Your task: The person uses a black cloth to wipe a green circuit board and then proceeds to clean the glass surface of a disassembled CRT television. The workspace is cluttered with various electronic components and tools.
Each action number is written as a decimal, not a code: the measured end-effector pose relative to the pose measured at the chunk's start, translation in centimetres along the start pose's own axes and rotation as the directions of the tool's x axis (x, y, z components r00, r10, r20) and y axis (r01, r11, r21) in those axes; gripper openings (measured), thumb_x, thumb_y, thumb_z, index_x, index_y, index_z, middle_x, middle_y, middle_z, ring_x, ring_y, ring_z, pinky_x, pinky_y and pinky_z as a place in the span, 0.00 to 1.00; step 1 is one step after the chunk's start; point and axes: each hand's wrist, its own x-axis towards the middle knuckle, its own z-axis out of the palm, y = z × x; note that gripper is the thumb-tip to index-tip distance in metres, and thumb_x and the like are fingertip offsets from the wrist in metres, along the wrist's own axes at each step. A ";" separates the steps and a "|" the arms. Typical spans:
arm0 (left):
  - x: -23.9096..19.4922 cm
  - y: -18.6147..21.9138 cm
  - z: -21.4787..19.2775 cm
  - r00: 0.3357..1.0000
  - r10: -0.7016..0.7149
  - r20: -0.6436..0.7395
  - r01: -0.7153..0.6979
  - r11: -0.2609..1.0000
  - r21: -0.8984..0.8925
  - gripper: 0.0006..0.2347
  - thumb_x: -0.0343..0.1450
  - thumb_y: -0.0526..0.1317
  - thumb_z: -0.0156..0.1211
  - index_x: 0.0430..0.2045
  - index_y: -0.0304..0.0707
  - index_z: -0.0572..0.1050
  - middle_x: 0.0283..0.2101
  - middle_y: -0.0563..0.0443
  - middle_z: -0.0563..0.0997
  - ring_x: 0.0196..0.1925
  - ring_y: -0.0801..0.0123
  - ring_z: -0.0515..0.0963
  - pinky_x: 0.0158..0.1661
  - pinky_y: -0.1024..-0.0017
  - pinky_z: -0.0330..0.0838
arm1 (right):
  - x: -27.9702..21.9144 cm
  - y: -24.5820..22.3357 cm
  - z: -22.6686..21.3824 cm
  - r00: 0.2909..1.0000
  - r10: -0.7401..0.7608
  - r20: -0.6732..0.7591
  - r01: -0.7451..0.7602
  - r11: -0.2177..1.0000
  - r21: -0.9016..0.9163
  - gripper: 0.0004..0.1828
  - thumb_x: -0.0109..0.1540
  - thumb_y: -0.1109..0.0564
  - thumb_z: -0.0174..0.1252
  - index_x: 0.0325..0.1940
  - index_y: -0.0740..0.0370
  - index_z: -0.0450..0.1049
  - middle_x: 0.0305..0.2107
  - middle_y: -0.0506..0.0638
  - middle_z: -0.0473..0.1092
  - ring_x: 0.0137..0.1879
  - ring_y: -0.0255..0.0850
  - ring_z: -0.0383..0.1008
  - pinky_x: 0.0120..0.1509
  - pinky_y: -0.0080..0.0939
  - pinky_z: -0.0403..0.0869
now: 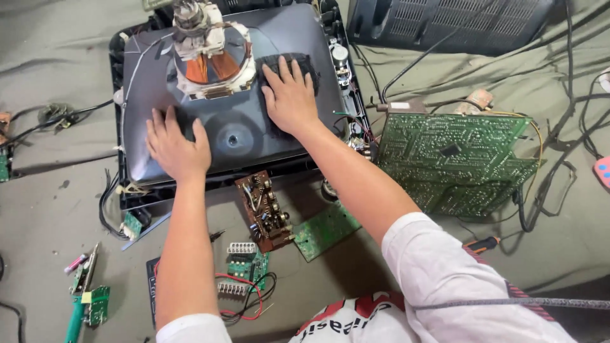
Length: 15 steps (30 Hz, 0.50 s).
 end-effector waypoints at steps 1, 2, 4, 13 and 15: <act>0.0 0.1 0.2 1.000 -0.004 0.007 0.004 1.000 0.003 0.24 0.75 0.52 0.53 0.62 0.37 0.73 0.68 0.35 0.68 0.70 0.38 0.62 0.63 0.39 0.53 | 0.7 -0.3 -0.9 1.000 0.002 0.008 -0.002 1.000 0.002 0.29 0.72 0.43 0.35 0.78 0.46 0.56 0.76 0.58 0.47 0.81 0.60 0.39 0.79 0.69 0.45; -0.1 0.1 0.4 1.000 0.006 -0.013 -0.006 1.000 0.003 0.23 0.75 0.51 0.54 0.62 0.37 0.73 0.68 0.35 0.69 0.69 0.39 0.63 0.63 0.38 0.54 | 1.5 -0.8 -1.7 0.996 0.069 0.055 -0.069 0.998 -0.008 0.30 0.72 0.42 0.34 0.78 0.43 0.54 0.76 0.58 0.44 0.81 0.62 0.36 0.79 0.69 0.42; -0.2 -0.2 0.5 0.999 0.006 -0.041 -0.005 1.000 0.018 0.23 0.75 0.51 0.55 0.61 0.37 0.73 0.68 0.35 0.69 0.69 0.39 0.64 0.62 0.38 0.55 | 3.5 -0.7 -2.1 0.987 0.118 0.109 -0.117 0.993 -0.014 0.31 0.71 0.40 0.32 0.79 0.40 0.53 0.77 0.57 0.41 0.81 0.63 0.33 0.79 0.70 0.40; 0.1 -0.7 0.8 0.998 -0.022 -0.057 0.022 1.000 0.001 0.24 0.71 0.53 0.57 0.60 0.41 0.74 0.68 0.37 0.69 0.70 0.40 0.64 0.64 0.40 0.55 | 5.8 0.2 -1.8 0.975 0.218 0.039 -0.217 0.975 -0.040 0.34 0.70 0.35 0.35 0.80 0.42 0.52 0.76 0.59 0.41 0.80 0.63 0.36 0.77 0.72 0.44; -0.3 -0.6 1.0 0.998 -0.031 -0.061 0.030 0.999 -0.012 0.24 0.71 0.53 0.58 0.59 0.43 0.74 0.67 0.38 0.70 0.69 0.41 0.65 0.64 0.42 0.56 | 4.1 -0.1 -2.3 0.969 0.237 0.064 -0.234 0.971 -0.053 0.36 0.69 0.34 0.33 0.81 0.44 0.50 0.77 0.60 0.39 0.80 0.64 0.34 0.78 0.72 0.42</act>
